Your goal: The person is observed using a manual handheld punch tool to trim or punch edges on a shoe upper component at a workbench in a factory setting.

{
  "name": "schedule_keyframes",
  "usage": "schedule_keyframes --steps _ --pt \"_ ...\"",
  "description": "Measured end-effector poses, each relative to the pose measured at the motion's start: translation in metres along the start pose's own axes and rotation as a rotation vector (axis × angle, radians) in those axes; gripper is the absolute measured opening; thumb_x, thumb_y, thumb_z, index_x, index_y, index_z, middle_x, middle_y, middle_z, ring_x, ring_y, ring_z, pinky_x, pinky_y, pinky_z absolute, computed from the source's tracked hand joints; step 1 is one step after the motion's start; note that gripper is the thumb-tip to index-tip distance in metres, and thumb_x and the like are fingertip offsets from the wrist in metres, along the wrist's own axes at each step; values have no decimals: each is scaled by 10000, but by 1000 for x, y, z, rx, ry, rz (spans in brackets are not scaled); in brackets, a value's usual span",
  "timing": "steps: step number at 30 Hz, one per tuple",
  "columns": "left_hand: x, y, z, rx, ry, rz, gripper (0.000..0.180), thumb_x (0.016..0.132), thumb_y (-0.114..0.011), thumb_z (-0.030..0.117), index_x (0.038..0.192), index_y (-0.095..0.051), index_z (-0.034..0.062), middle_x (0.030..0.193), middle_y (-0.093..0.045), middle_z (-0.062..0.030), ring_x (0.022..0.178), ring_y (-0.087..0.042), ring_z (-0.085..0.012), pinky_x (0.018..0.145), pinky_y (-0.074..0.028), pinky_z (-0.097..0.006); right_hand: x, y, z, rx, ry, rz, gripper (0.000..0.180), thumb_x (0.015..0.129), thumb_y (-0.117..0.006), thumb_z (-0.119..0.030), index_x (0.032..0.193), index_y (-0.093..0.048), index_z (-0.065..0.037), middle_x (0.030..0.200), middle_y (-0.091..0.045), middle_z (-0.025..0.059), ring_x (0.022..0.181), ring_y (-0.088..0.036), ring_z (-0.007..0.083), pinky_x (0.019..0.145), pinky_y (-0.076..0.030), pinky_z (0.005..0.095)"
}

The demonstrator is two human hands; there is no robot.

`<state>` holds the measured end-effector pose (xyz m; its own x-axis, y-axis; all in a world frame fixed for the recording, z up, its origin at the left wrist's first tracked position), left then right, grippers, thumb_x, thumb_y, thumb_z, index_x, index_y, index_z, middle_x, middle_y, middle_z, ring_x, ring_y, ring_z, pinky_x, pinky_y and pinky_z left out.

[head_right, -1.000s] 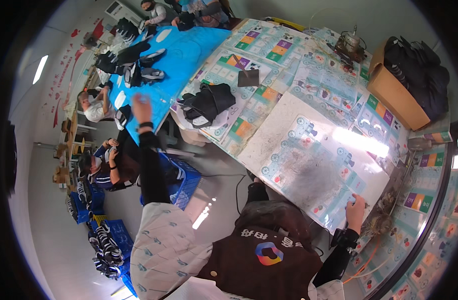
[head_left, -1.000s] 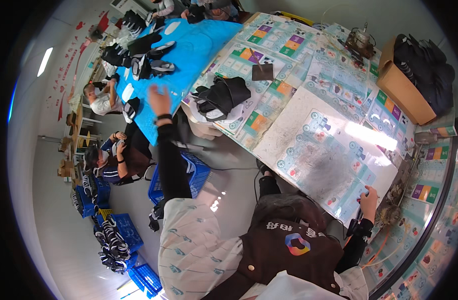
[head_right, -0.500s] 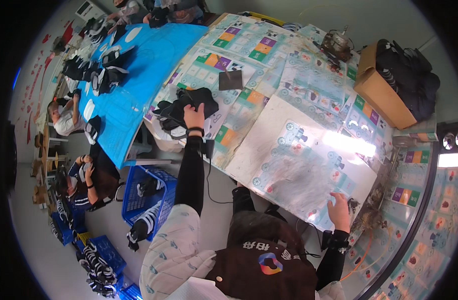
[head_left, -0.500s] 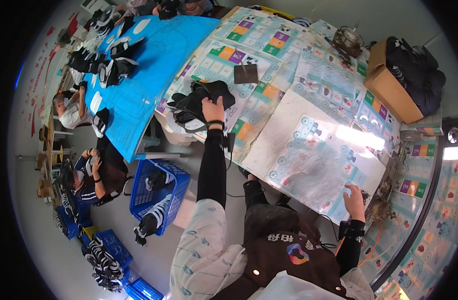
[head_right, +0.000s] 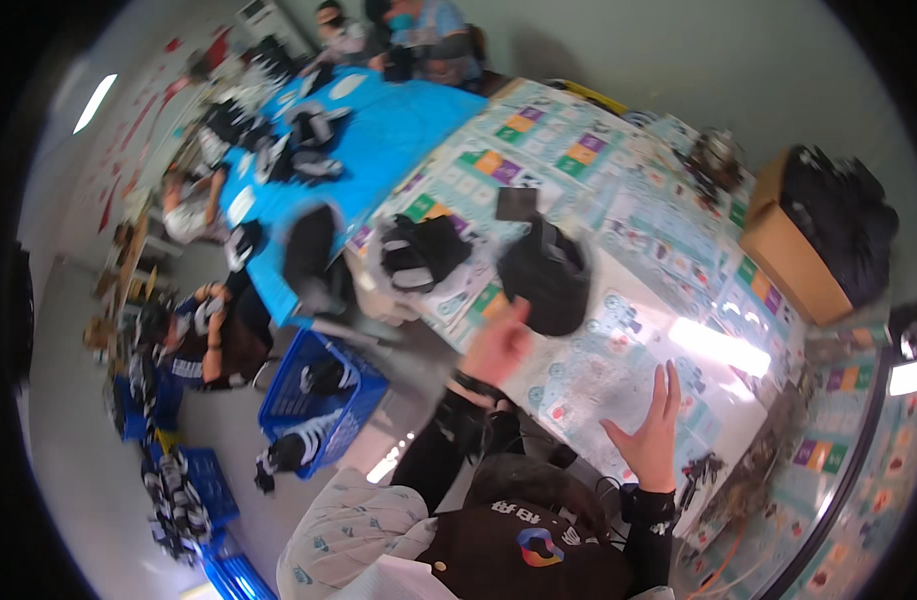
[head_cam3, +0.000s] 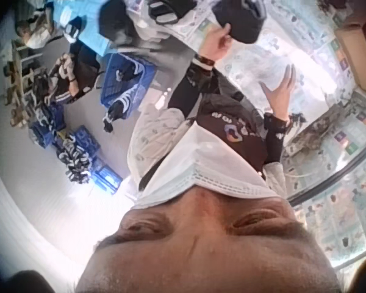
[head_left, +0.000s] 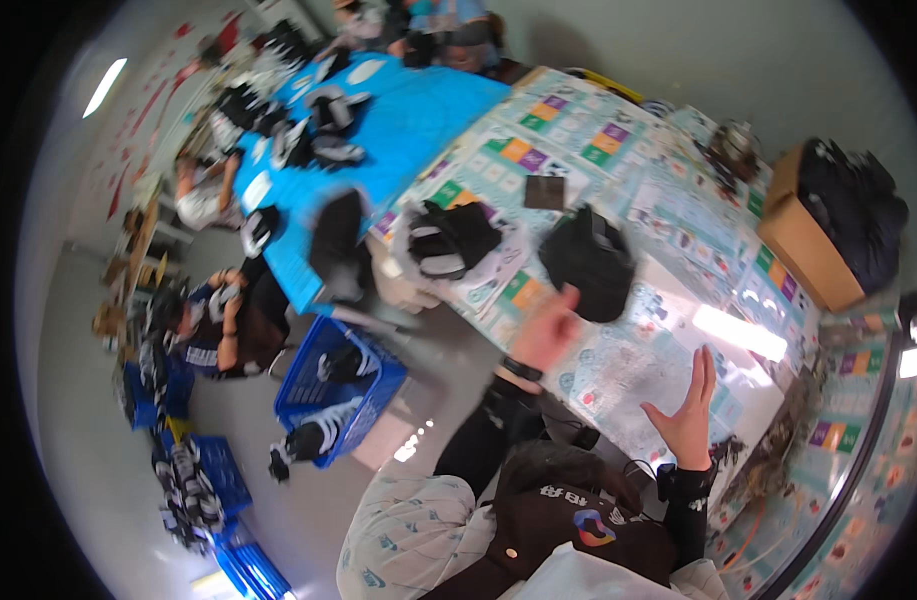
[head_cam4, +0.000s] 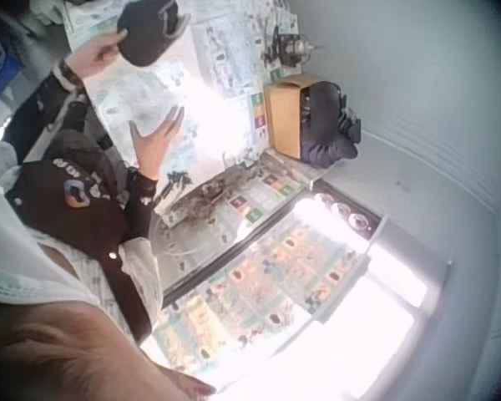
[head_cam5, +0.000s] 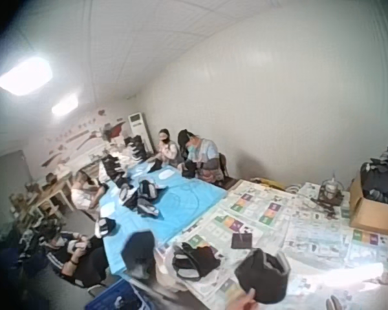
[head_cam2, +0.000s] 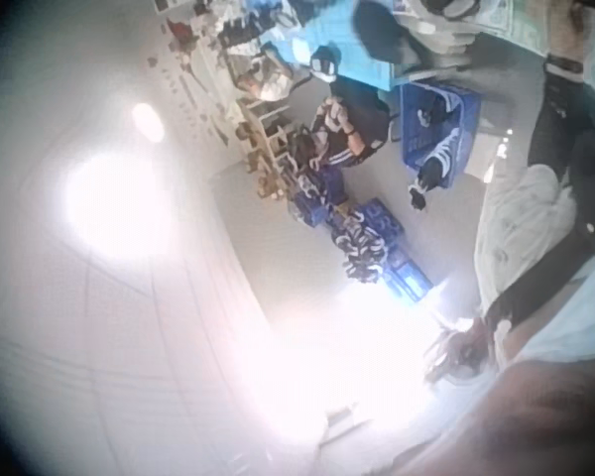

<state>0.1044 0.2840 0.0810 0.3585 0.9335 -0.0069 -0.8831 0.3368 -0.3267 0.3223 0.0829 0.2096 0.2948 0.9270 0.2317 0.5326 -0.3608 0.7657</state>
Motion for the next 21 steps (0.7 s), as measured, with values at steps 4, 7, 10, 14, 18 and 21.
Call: schedule_keyframes --steps 4,7,10,14,18,21 --pt "-79 -119 33 -854 683 -144 238 1029 -664 318 951 -623 96 697 -514 32 528 -426 -95 469 -293 -249 -3 -34 34 68 -101 168 772 831 -660 74 1546 -419 -88 1525 -494 190 1328 -565 356 1018 -514 424" --pt "-105 -120 53 -557 633 -145 222 1043 -637 280 1064 -642 59 871 -703 -20 654 -630 -98 520 -408 -227 -1 -13 25 62 -101 123 594 891 -541 93 1467 -508 -48 1395 -604 215 1274 -601 380 1040 -479 434" --pt "-147 -106 89 568 -156 180 226 946 -710 197 1127 -639 80 875 -675 -58 762 -672 -236 628 -518 -334 -29 -4 33 -35 -19 73 491 952 -513 33 1430 -557 -69 1324 -648 213 1175 -655 387 968 -510 442" --pt "-163 -119 47 937 -480 -83 460 877 -757 244 1299 -620 120 1214 -619 -92 1087 -622 -287 848 -536 -393 -52 10 38 -197 -42 -38 444 992 -523 -11 1430 -563 -74 1283 -680 196 1132 -685 354 955 -521 422" --pt "-179 -91 -4 568 -499 42 315 869 -765 277 1142 -724 126 1086 -681 -49 1011 -648 -290 852 -544 -395 -58 10 29 -136 10 -174 419 1020 -542 -11 1437 -563 -51 1342 -665 177 1177 -671 273 1004 -496 358" --pt "-191 -77 -24 492 -494 92 234 859 -774 288 1033 -763 132 1019 -689 -25 965 -654 -272 831 -544 -389 -62 3 45 -93 142 -253 400 1049 -523 -31 1449 -542 -16 1385 -644 150 1202 -644 226 1040 -472 341"
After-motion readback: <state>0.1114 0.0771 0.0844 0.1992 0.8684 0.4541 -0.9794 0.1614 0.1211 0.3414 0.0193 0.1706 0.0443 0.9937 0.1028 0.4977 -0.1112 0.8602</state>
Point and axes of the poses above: each hand's wrist, its own x-axis towards the middle knuckle, its own y-axis out of the back of the hand, z = x × y, the point moved 2 cm from there along x, towards the middle knuckle
